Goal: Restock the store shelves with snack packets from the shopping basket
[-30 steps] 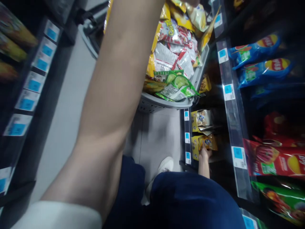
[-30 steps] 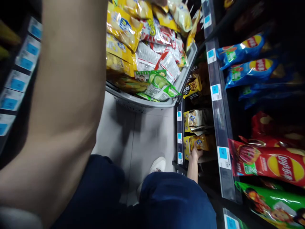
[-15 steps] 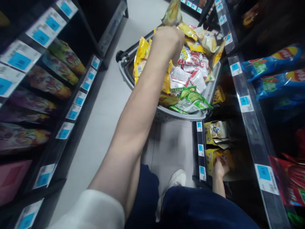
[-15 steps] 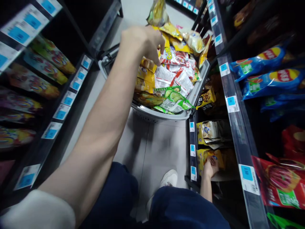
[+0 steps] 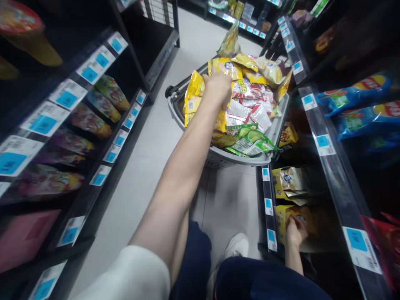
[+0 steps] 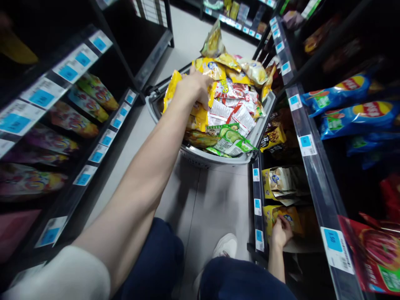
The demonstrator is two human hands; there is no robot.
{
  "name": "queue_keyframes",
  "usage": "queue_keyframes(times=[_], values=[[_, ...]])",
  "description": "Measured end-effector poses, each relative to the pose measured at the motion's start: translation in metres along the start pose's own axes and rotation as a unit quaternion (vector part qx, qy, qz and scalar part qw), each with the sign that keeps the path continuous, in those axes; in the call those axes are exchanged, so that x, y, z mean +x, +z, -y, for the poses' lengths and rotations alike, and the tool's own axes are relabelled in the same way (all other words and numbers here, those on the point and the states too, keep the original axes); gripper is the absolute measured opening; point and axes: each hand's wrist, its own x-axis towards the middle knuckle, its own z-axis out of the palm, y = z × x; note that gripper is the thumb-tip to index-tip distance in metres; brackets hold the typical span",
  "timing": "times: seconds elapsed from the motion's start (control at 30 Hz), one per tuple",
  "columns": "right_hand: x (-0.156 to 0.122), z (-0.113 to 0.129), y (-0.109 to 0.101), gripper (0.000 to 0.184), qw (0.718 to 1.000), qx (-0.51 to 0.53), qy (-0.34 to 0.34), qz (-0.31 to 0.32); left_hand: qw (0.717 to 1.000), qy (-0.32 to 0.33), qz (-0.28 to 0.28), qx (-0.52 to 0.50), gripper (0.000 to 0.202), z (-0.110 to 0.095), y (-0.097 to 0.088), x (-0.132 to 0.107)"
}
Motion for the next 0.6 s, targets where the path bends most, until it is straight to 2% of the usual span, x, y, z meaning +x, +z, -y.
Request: queue_keyframes(times=[0.17, 0.37, 0.43, 0.5, 0.57, 0.6], values=[[0.001, -0.004, -0.001, 0.031, 1.000, 0.003, 0.003, 0.001, 0.997, 0.022, -0.042, 0.053, 0.069, -0.002, -0.002, -0.009], [0.004, -0.008, 0.000, 0.033, 1.000, 0.019, 0.011, 0.006, 0.998, 0.033, -0.047, -0.008, 0.055, -0.007, -0.016, -0.023], [0.004, -0.010, 0.000, 0.034, 0.999, 0.026, 0.016, 0.009, 0.996, 0.029, -0.065, -0.054, 0.042, -0.009, -0.020, -0.022], [0.004, -0.010, 0.000, 0.035, 0.999, 0.033, 0.023, 0.013, 0.983, 0.035, -0.117, -0.136, 0.032, -0.010, -0.026, -0.017], [0.003, -0.008, -0.001, 0.036, 0.999, 0.039, 0.030, 0.016, 0.951, 0.043, -0.191, -0.237, 0.038, -0.012, -0.033, -0.009], [0.002, -0.007, -0.003, 0.035, 0.999, 0.036, 0.031, 0.022, 0.935, 0.047, -0.205, -0.285, 0.045, -0.012, -0.037, -0.005]])
